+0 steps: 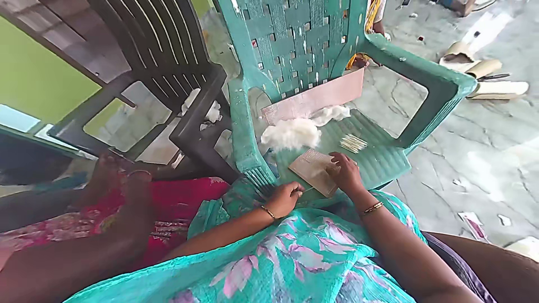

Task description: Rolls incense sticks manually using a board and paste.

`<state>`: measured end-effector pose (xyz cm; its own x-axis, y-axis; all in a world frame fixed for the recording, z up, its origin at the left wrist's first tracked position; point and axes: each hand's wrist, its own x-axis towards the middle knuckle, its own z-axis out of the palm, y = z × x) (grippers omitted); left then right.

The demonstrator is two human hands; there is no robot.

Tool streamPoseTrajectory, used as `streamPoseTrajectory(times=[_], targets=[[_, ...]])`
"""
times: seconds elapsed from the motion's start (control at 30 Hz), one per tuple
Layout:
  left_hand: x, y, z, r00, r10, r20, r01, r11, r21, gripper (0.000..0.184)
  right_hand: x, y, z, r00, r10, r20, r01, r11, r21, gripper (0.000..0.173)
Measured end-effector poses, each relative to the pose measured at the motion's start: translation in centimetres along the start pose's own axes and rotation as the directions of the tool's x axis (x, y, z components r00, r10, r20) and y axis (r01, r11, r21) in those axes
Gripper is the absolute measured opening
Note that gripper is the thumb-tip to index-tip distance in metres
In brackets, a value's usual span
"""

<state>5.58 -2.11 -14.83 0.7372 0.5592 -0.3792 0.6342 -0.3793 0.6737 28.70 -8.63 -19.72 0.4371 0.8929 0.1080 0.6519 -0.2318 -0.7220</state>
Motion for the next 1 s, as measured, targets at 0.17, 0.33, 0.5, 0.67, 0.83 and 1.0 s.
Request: streamPoseTrajectory(times=[0.17,0.33,0.5,0.67,0.83,1.0], targets=[[3.0,2.2,-0.2,0.995,-0.014,-0.099,0.018,0.999,0.044,0.035,0.2,0.8,-0.8,0.997,0.021,-0.076,-0.017,0.998,0.052,0.037],[5.5,2.3,0.4,0.985,-0.001,-0.173,0.013,0.998,0.067,0.028,0.1,0.9,-0.8,0.996,0.051,-0.068,-0.047,0.997,0.056,0.035],[6.6,2.3,0.8,0.982,0.013,-0.186,0.017,0.987,0.163,0.024,0.4,0.9,-0.7,0.997,0.074,-0.022,-0.073,0.997,0.033,0.034],[7.1,2.5,0.9,0.982,0.004,-0.188,0.034,0.979,0.200,0.023,0.2,1.0,-0.2,0.999,-0.040,-0.024,0.038,0.997,-0.063,0.027],[7.5,2.7,0.5,0.985,-0.032,-0.167,0.072,0.967,0.244,0.022,0.4,0.9,1.2,0.921,-0.356,0.156,0.384,0.898,-0.217,0.035],[7.3,2.0,0.6,0.986,-0.022,-0.163,0.058,0.974,0.218,0.023,-0.2,-1.2,0.5,0.805,-0.096,0.586,0.381,0.841,-0.385,0.063]])
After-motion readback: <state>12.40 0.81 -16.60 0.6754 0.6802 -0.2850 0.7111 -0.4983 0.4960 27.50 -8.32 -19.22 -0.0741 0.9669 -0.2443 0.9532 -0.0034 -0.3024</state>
